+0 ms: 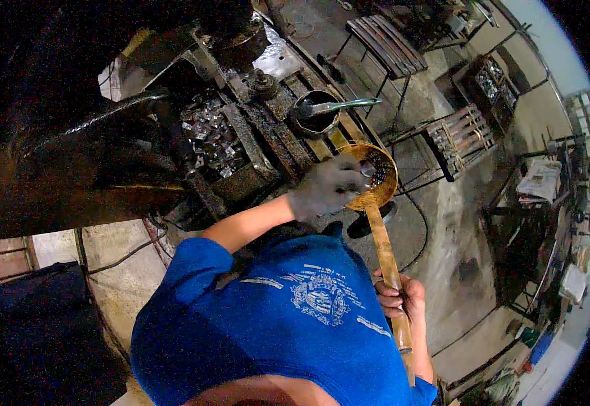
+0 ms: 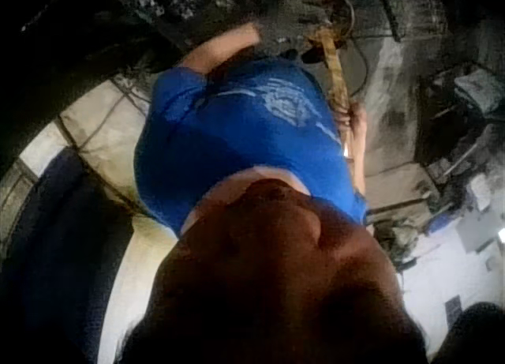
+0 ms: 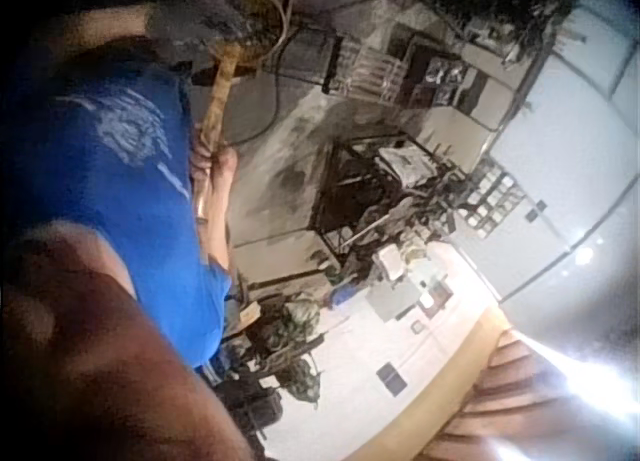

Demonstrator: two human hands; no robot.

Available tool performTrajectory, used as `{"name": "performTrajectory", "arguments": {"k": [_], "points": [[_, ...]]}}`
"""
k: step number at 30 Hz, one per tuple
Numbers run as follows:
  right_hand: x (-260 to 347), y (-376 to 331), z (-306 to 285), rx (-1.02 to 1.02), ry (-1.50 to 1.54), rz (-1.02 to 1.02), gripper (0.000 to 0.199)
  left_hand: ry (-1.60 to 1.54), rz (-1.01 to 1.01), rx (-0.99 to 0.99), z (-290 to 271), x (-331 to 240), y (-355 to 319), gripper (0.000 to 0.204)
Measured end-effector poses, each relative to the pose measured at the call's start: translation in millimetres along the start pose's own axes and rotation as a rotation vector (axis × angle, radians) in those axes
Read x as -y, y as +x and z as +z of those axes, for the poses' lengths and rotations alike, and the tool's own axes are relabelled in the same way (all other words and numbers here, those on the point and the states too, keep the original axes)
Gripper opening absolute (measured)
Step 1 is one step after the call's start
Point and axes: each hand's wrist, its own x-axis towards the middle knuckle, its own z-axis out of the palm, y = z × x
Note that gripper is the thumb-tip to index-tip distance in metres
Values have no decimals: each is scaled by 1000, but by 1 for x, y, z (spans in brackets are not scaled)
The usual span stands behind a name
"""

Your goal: The person uses a wooden-handled strainer to scoop small metal pieces from a pile on a workbench and transfers them into a metal bucket. The person repeatedly scoops and empties the strainer into the bucket throughout the clip.

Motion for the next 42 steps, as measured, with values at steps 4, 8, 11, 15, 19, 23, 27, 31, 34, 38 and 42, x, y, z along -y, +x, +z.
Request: {"name": "performTrajectory", "arguments": {"k": [4, 8, 11, 15, 19, 23, 27, 31, 34, 38, 42], "points": [[-1, -1, -5, -108, 83, -4, 56, 266, 23, 235, 15, 11, 13, 21], [-1, 0, -10, -69, 117, -4, 51, 309, -26, -41, -48, -2, 3, 23], [1, 3, -4, -80, 85, 32, 49, 579, -345, -314, -141, 41, -21, 26], [6, 10, -5, -90, 75, 64, 50, 1099, -666, -263, -235, 160, -85, 56], [3, 8, -9, -29, 131, -7, 52, 1171, -959, 74, -240, 204, -69, 65], [4, 6, -11, -30, 89, 36, 56, 1082, -1095, 184, -237, 225, -56, 51], [4, 9, -4, -18, 96, 34, 56, 1229, -960, 99, -240, 229, -67, 49], [3, 11, -2, -45, 62, 26, 55, 1155, -1011, 80, -250, 237, -66, 49], [-1, 10, 0, -57, 116, -15, 54, 1107, -1004, -26, -240, 212, -65, 46], [-5, 8, -12, -25, 150, -10, 54, 1123, -962, 41, -239, 200, -62, 53], [-7, 9, -22, 5, 138, 16, 55, 1174, -965, 1, -231, 191, -63, 49]]}}
